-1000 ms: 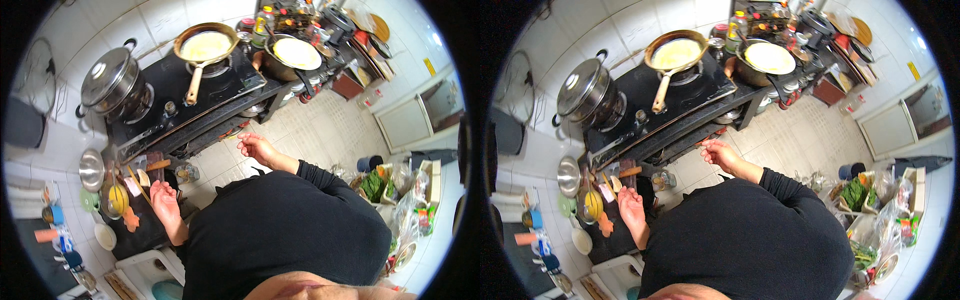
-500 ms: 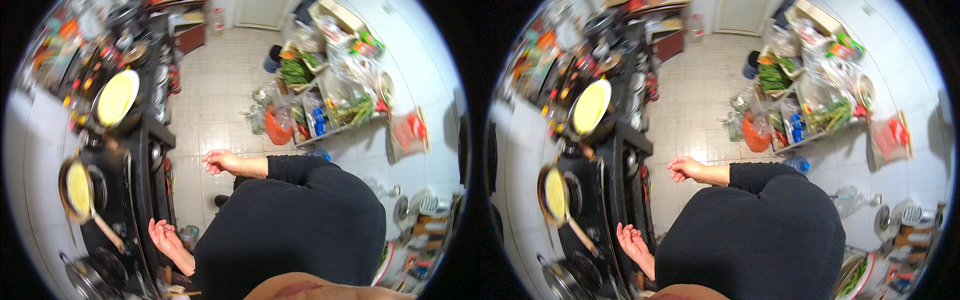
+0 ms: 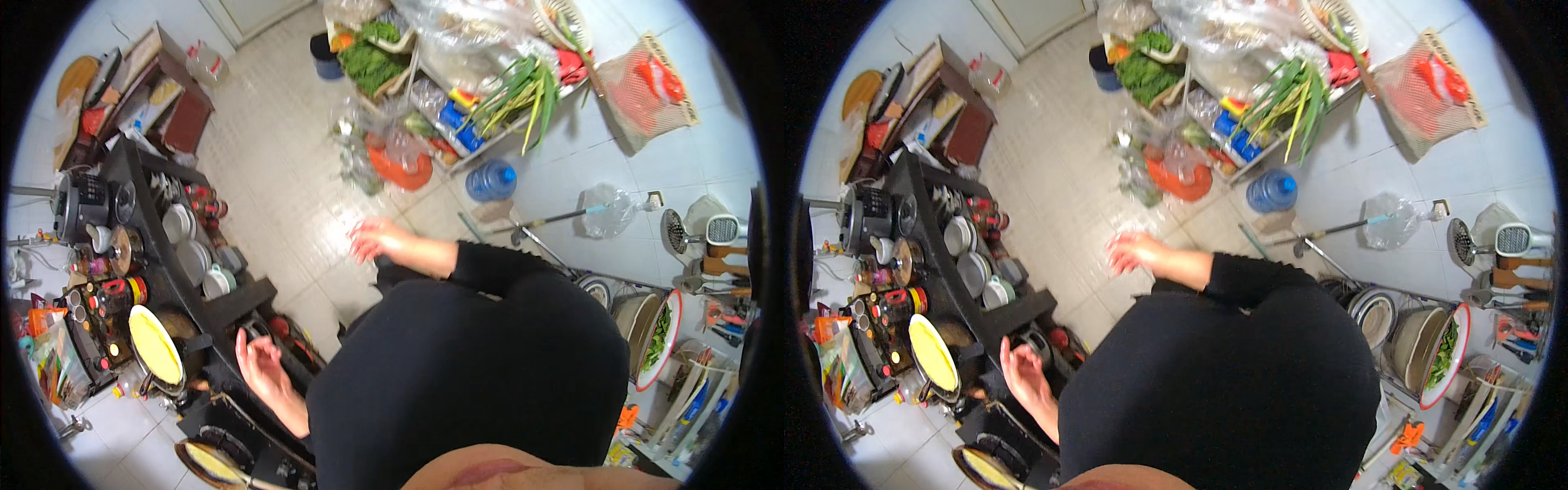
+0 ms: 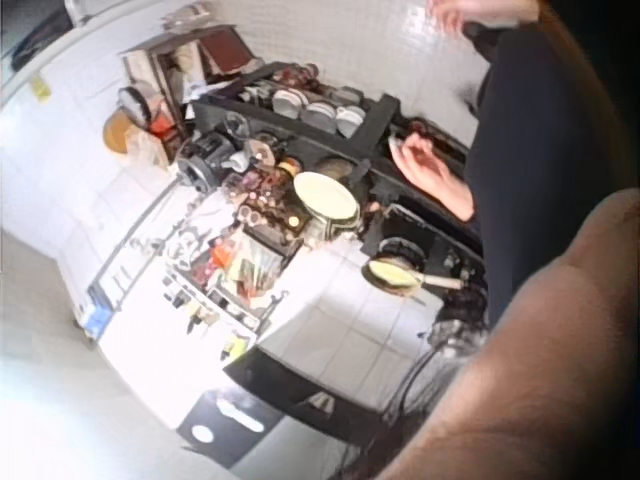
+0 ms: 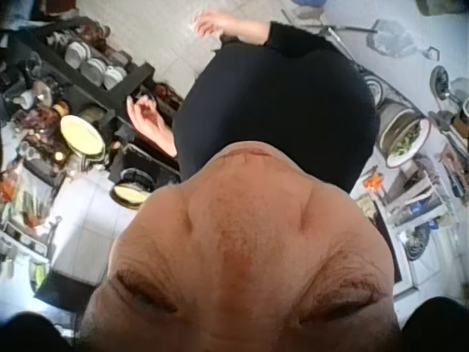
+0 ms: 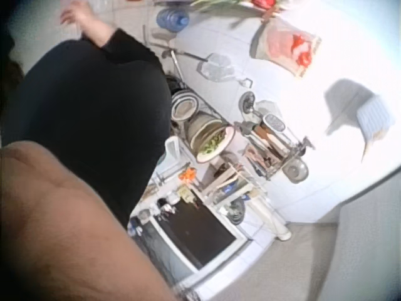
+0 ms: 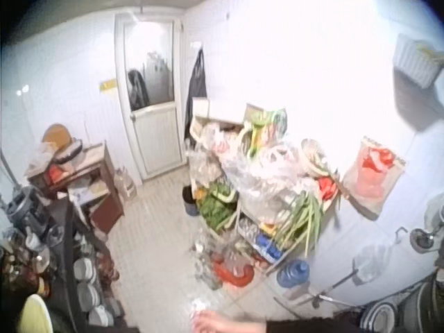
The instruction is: The person cracks eggs into a bowl, whisks them with chopsticks, and pours the mixture into a hot pan to cook an omelet. They then transfer the cooked omelet to a plate, wipe the pan with a paper towel, and repeat the process to cook another omelet.
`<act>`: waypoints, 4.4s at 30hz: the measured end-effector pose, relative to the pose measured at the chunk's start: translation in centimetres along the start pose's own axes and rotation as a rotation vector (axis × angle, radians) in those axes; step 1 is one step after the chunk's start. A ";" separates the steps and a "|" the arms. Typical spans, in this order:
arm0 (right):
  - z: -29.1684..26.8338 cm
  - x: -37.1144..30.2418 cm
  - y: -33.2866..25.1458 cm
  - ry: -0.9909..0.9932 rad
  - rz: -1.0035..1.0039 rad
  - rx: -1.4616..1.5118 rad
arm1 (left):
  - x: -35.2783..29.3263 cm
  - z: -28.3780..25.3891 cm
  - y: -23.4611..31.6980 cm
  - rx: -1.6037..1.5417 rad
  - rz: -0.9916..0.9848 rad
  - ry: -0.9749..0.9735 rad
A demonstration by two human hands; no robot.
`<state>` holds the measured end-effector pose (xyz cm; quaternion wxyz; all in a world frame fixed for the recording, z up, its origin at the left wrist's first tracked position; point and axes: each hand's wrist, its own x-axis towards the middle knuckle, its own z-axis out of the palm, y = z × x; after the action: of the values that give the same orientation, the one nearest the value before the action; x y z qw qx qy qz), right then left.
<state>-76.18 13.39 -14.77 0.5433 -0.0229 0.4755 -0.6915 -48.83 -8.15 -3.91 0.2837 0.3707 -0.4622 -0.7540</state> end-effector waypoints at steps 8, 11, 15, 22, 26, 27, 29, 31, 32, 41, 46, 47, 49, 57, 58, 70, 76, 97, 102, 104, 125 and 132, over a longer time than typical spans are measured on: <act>-10.6 -0.2 -7.3 0.605 -0.283 0.136 | 10.2 3.8 1.3 0.002 -0.130 -0.107; -10.7 0.6 -9.4 0.695 -0.362 0.138 | 16.3 3.9 1.2 0.008 -0.175 -0.173; -7.7 -0.3 -11.5 0.765 -0.407 0.109 | 25.2 7.1 0.1 -0.008 -0.295 -0.326; -6.3 -4.9 -20.8 0.948 -0.587 -0.123 | 32.4 20.7 -0.4 0.096 -0.323 -0.701; -8.8 -8.4 -27.7 0.855 -0.875 -0.270 | 31.5 29.5 -1.3 0.155 -0.323 -0.844; -9.5 -9.1 -29.7 0.885 -0.920 -0.287 | 31.1 32.2 -1.5 0.160 -0.311 -0.881; -11.1 -10.5 -33.4 0.976 -0.974 -0.319 | 29.9 36.7 -1.7 0.203 -0.280 -0.930; -12.2 -11.4 -36.8 0.979 -1.084 -0.272 | 28.5 41.2 -1.9 0.245 -0.240 -0.980; -12.7 -11.8 -38.5 0.981 -1.123 -0.298 | 27.9 43.4 -1.9 0.233 -0.212 -1.033; -8.8 -17.0 -44.9 0.706 -1.117 -0.463 | 25.0 59.7 -0.7 0.331 0.320 -1.389; -10.7 -16.0 -47.7 0.916 -0.941 -0.486 | 24.6 69.5 -1.9 0.483 0.711 -1.540; -11.9 -15.3 -48.5 0.979 -0.871 -0.512 | 24.6 71.3 -2.3 0.466 0.775 -1.550; -14.9 -13.3 -49.5 1.028 -0.788 -0.513 | 24.3 74.2 -3.7 0.461 0.971 -1.537; -28.4 -2.4 -51.9 1.085 -0.313 -1.371 | 25.8 72.3 -5.6 0.636 0.935 -1.793; -29.1 -1.5 -51.6 1.104 -0.260 -1.525 | 26.1 71.8 -5.4 0.601 0.943 -1.799; -33.3 1.9 -50.5 1.284 0.383 -2.471 | 33.7 62.1 -4.7 0.369 -0.066 -1.634; -33.5 2.2 -51.1 1.140 0.582 -2.502 | 35.4 59.2 -5.7 0.385 -0.178 -1.542; -34.1 1.9 -51.1 1.129 0.441 -2.571 | 37.4 55.2 -6.0 0.394 -0.206 -1.460; -32.5 1.2 -51.7 1.164 0.254 -2.362 | 37.8 54.6 -5.8 0.386 -0.200 -1.454; -32.2 0.8 -51.9 1.145 0.254 -2.193 | 37.8 54.5 -6.0 0.394 -0.208 -1.449; -31.7 1.7 -52.2 1.073 0.407 -1.719 | 37.7 53.5 -8.3 0.430 -0.199 -1.467; -34.0 0.8 -51.3 1.030 0.252 -1.537 | 37.5 53.7 -8.6 0.457 -0.205 -1.473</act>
<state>-132.58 32.08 1.25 0.1723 -0.0150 0.9838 -0.0480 -114.81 -7.36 -6.86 -0.2512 -0.1358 -0.6390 -0.7142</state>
